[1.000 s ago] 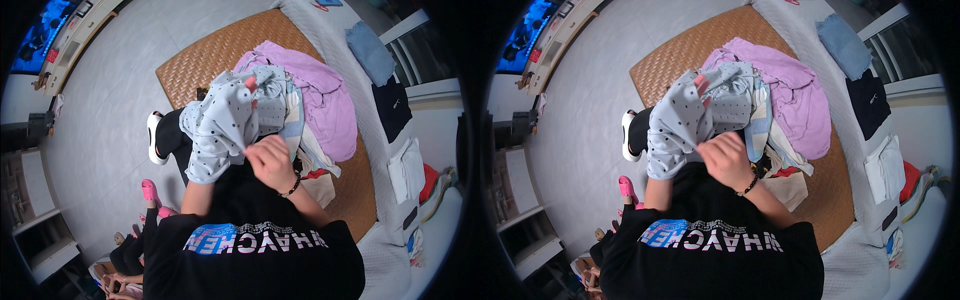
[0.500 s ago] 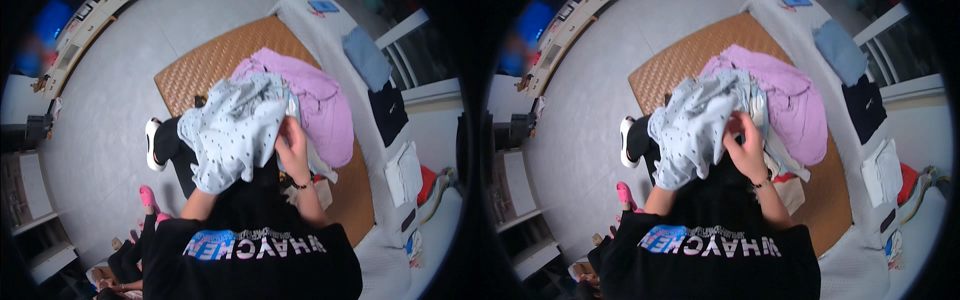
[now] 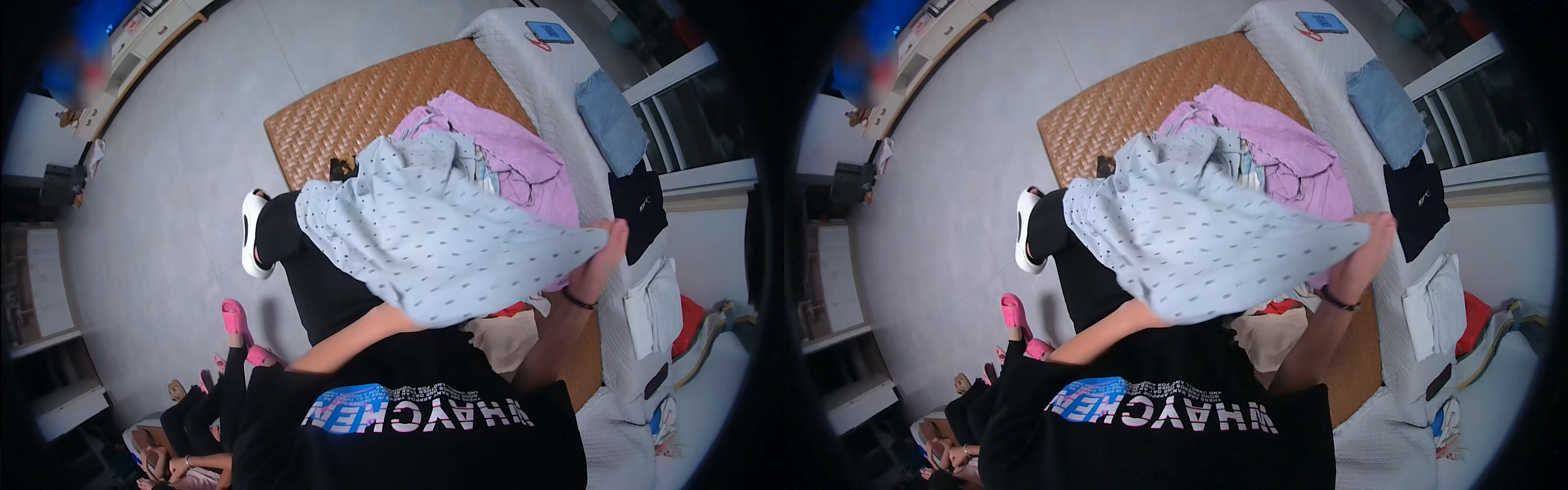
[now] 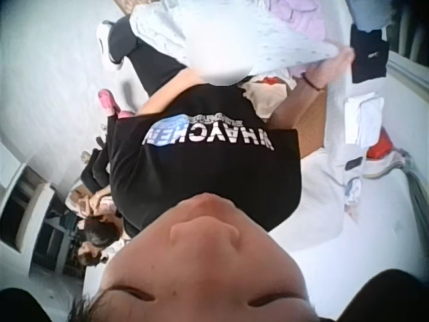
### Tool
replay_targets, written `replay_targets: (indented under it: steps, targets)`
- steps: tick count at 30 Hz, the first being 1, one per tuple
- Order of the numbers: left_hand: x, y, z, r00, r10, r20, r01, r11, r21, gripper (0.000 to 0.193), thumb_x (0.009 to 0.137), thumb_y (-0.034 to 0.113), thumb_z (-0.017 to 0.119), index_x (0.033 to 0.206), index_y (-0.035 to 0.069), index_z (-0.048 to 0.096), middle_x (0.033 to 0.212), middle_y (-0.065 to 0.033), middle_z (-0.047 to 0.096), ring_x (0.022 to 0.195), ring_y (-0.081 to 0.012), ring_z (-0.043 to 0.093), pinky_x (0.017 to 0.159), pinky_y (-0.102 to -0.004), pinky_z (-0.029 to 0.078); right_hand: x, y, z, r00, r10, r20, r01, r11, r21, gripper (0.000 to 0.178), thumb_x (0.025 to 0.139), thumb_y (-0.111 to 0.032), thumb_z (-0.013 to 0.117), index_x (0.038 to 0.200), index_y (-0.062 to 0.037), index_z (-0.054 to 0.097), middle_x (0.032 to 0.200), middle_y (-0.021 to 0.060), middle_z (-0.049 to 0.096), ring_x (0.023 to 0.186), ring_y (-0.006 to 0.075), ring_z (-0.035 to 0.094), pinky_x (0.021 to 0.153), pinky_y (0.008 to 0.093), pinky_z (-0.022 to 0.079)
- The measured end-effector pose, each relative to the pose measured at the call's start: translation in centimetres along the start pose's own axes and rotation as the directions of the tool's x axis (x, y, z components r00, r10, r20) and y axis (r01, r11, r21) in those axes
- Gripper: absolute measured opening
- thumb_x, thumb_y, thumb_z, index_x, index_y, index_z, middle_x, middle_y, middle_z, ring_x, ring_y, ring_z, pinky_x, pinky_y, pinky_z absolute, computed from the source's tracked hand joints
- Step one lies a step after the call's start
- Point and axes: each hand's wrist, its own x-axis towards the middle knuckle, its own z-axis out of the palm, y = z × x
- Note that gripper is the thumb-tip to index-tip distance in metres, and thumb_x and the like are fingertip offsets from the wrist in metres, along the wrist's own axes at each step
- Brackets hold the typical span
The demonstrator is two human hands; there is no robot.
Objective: The person sits on a woven mat on the floor and folds a white t-shirt and a light blue polka-dotted shirt. They smooth out the garments, fold the sleeves and body, and place the finished items into a neat stack on the bed.
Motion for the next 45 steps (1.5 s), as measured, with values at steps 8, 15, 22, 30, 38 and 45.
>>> replay_targets:
  steps: [8,15,22,30,38,45]
  targets:
    - [-5.5,-5.3,-5.3,0.914,-0.304,-0.27,0.252,0.945,-0.209,0.019,0.084,-0.006,0.053,0.097,0.0,0.065,0.093,-0.0141,0.066,0.087,-0.0298,0.066,0.08,-0.0335,0.051,0.3,2.3,-7.9,0.971,-0.225,0.082,0.025,-0.244,-0.97,0.03,0.087,-0.02,0.068,0.113,-0.005,0.064,0.1,0.0151,0.067,0.09,0.0274,0.064,0.08,0.0329,0.05]
    - [1.1,-4.6,-3.6,0.936,-0.131,-0.326,0.177,0.978,0.113,0.023,0.083,0.014,0.069,0.104,0.006,0.064,0.095,-0.0109,0.059,0.083,-0.0293,0.06,0.071,-0.0374,0.05,-9.3,9.6,1.2,0.858,0.297,0.42,0.403,0.121,-0.907,0.027,0.079,-0.026,0.074,0.099,-0.0086,0.067,0.095,0.0035,0.066,0.091,0.0234,0.062,0.081,0.0369,0.047]
    - [5.7,-5.2,-0.1,0.98,0.015,-0.198,0.098,0.833,0.545,0.036,0.072,0.034,0.074,0.099,0.014,0.06,0.102,-0.0073,0.052,0.096,-0.0275,0.05,0.077,-0.0399,0.041,-8.6,12.8,4.1,0.856,-0.006,0.516,0.514,-0.087,-0.853,0.02,0.075,-0.027,0.075,0.087,-0.0143,0.066,0.085,-0.0027,0.061,0.083,0.0173,0.057,0.077,0.0351,0.039]
    - [6.4,-4.1,0.5,0.984,0.007,-0.179,0.116,0.737,0.666,0.036,0.072,0.026,0.072,0.1,0.012,0.056,0.106,-0.0095,0.052,0.096,-0.0298,0.05,0.078,-0.0429,0.042,-6.4,13.2,5.1,0.906,-0.027,0.423,0.417,0.236,-0.878,0.009,0.083,-0.016,0.068,0.079,-0.0089,0.065,0.077,0.0017,0.064,0.069,0.0204,0.06,0.063,0.0333,0.042]
    - [6.9,-4.8,-1.6,0.971,-0.098,-0.218,0.161,0.943,0.29,0.013,0.091,0.017,0.057,0.099,0.006,0.057,0.081,-0.0113,0.061,0.078,-0.032,0.059,0.069,-0.0415,0.047,-6.2,14.5,2.0,0.88,0.461,0.118,-0.242,0.647,-0.723,0.016,0.094,-0.019,0.063,0.095,-0.0035,0.059,0.07,0.0023,0.059,0.064,0.0086,0.053,0.061,0.0264,0.044]
    - [8.4,-3.2,-6.1,0.963,-0.249,-0.105,0.22,0.947,-0.232,0.029,0.09,0.024,0.067,0.1,-0.002,0.061,0.064,-0.0124,0.055,0.057,-0.0189,0.051,0.057,-0.0326,0.042,-4.8,8.1,5.4,0.77,0.451,0.451,0.052,0.661,-0.749,0.037,0.074,-0.017,0.082,0.102,-0.0029,0.063,0.088,0.0041,0.066,0.082,0.0122,0.062,0.076,0.0283,0.048]
